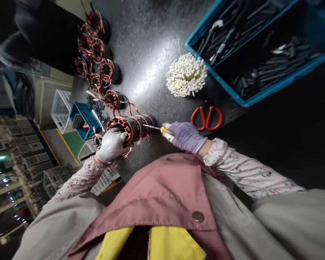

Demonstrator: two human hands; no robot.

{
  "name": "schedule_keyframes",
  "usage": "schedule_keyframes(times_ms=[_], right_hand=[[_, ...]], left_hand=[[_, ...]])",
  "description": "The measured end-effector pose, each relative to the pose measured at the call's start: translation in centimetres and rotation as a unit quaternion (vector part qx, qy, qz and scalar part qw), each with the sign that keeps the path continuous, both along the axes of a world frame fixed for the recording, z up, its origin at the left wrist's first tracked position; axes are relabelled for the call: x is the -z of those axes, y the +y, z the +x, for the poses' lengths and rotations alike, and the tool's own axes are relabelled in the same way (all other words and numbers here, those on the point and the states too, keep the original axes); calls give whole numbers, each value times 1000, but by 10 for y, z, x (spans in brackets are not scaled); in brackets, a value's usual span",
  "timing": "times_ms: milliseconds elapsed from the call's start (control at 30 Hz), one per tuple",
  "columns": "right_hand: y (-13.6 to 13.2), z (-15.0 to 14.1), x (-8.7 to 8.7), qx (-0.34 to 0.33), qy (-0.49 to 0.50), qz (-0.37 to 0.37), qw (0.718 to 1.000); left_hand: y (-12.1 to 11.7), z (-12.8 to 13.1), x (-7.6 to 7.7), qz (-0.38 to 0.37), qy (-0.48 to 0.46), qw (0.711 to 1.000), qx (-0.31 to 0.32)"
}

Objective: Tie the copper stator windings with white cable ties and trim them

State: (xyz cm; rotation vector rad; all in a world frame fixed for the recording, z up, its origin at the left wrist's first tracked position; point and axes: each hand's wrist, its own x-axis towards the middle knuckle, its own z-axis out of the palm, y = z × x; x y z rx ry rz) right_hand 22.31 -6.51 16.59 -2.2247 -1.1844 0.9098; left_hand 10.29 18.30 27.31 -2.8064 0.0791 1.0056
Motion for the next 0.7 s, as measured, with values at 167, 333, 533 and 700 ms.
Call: schedule_keyframes(times_ms=[167,333,533,700], right_hand=[[20,1,-7,-48,-7,-50,998],[29,9,-12,-89,-35,-72,993],[29,25,-11,-131,-57,-69,987],[31,31,-14,-152,-51,-73,984]], left_hand=[[0,-1,1,21,12,1000,5],[0,0,0,4,15,1000,4],[-1,0,-1,-27,6,1000,-6],[4,-3,2,-52,4,999,1]])
